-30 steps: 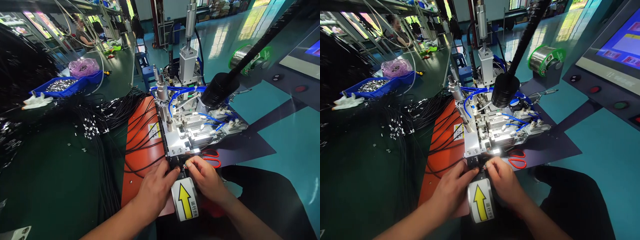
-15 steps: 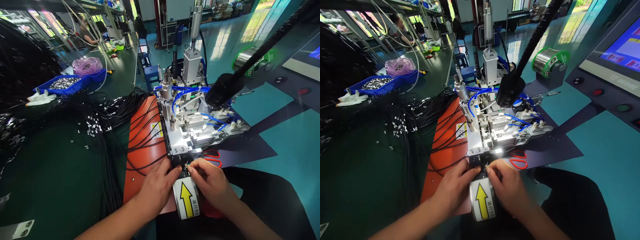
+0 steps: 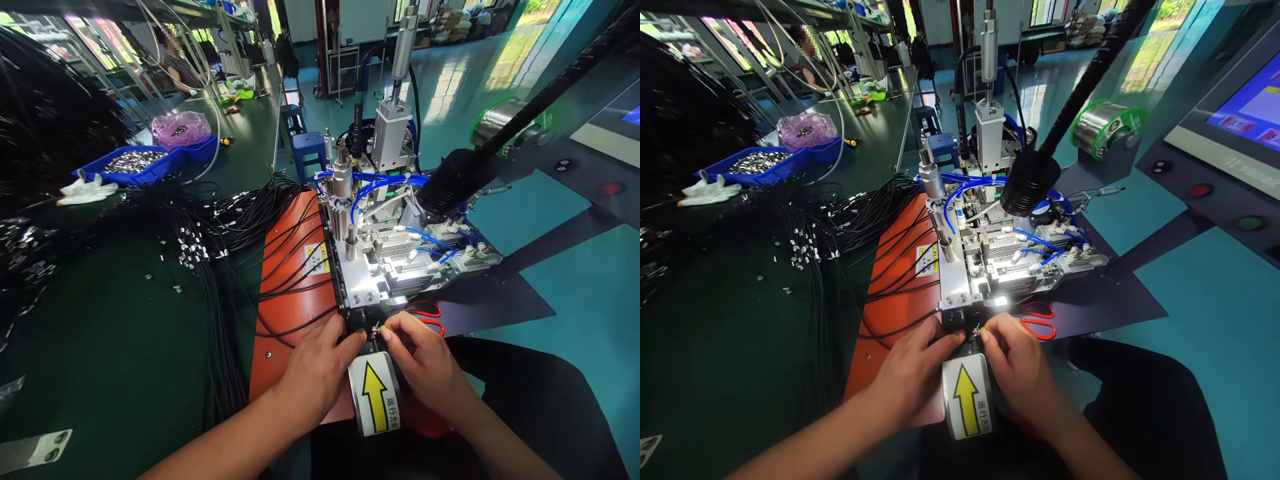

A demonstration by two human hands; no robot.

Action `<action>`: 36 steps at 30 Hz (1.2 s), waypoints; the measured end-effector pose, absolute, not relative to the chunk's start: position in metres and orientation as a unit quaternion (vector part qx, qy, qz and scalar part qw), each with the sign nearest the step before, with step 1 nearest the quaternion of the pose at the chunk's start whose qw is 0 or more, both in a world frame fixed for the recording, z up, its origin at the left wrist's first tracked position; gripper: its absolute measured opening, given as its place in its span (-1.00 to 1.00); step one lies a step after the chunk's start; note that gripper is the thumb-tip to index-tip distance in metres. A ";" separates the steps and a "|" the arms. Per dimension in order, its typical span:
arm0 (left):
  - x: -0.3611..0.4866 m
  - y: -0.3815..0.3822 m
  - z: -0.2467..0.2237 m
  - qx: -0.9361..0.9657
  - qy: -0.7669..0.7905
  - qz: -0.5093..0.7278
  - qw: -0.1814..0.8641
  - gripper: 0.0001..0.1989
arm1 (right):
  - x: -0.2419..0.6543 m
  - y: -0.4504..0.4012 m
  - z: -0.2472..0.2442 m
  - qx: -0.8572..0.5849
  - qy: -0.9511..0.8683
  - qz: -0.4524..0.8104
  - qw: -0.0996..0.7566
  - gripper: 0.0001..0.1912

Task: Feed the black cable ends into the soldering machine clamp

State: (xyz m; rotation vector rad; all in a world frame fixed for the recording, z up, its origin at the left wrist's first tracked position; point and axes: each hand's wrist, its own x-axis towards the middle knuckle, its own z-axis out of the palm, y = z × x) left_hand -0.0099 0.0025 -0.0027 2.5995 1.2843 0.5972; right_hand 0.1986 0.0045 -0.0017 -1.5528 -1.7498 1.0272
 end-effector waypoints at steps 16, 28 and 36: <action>-0.010 0.002 -0.007 0.874 0.436 0.197 0.087 -0.69 | 0.204 0.015 -0.005 -0.535 -0.720 0.324 0.302 -0.83; -0.017 0.001 0.012 0.874 0.425 0.212 0.106 -0.76 | 0.198 0.013 -0.005 -0.564 -0.689 0.347 0.294 -0.78; -0.014 0.000 0.016 0.863 0.459 0.189 0.090 -0.79 | 0.197 0.017 0.006 -0.600 -0.650 0.383 0.267 -0.74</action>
